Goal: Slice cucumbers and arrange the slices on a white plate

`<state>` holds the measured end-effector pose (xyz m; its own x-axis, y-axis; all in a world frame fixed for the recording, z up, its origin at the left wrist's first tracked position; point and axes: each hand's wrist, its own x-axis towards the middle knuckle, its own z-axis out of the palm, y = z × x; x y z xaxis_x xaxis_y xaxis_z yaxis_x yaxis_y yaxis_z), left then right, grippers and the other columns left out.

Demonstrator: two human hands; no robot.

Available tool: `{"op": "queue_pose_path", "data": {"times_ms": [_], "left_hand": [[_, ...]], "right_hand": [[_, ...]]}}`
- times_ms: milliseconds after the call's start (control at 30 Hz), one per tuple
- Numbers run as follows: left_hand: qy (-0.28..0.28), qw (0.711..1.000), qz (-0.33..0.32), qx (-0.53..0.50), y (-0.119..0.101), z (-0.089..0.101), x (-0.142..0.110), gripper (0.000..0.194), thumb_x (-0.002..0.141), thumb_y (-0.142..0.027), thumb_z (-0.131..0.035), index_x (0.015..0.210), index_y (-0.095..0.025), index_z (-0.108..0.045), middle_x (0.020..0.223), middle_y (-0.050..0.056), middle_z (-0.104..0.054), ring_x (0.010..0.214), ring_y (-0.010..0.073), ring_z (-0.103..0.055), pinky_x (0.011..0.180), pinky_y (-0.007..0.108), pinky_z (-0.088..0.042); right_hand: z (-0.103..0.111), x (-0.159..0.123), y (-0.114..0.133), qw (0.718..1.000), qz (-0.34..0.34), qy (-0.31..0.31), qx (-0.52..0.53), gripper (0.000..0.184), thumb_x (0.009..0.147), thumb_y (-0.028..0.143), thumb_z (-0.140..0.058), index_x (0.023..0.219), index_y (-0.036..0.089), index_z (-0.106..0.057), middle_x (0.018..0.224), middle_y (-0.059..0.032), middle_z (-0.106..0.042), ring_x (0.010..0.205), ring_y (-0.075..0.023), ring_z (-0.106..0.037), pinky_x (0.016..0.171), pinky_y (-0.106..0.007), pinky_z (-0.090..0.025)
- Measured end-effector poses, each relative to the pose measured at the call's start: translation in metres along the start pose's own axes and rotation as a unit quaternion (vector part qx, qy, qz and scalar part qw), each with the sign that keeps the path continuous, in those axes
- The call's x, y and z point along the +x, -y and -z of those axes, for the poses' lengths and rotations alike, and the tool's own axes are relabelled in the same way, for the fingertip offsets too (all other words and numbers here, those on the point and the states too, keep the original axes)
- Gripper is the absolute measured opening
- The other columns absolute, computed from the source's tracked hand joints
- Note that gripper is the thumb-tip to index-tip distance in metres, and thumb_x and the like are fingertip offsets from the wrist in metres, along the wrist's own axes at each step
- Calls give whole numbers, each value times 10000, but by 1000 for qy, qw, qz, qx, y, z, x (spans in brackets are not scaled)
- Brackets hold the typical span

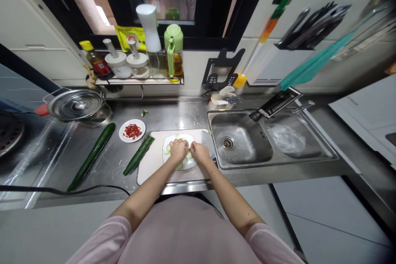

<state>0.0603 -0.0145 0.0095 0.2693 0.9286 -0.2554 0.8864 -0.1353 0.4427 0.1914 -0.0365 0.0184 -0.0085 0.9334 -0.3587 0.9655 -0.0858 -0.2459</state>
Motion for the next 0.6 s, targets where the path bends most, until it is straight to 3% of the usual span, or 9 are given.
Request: {"op": "queue_pose_path", "data": {"times_ms": [267,600], "left_hand": [[0,1000,11,1,-1,4,-2,130,844,-334,-580,893,-225,-632,1058,72,-636,1067,260,-480,879,380,-256],[-15,999,32,-11,4,0,-1,158,859,-365,-559,915,-248,-649,1040,54,-649,1040,248,-495,865,377,-271]], "right_hand": [[0,0,-1,1000,-9,-1,12,207,916,321,-475,1029,221,-616,967,-74,-699,892,-180,-621,698,-245,-341],[7,0,-12,996,-31,-54,65,230,899,322,-478,1028,210,-634,880,-46,-696,815,-162,-596,632,-232,-300]]}}
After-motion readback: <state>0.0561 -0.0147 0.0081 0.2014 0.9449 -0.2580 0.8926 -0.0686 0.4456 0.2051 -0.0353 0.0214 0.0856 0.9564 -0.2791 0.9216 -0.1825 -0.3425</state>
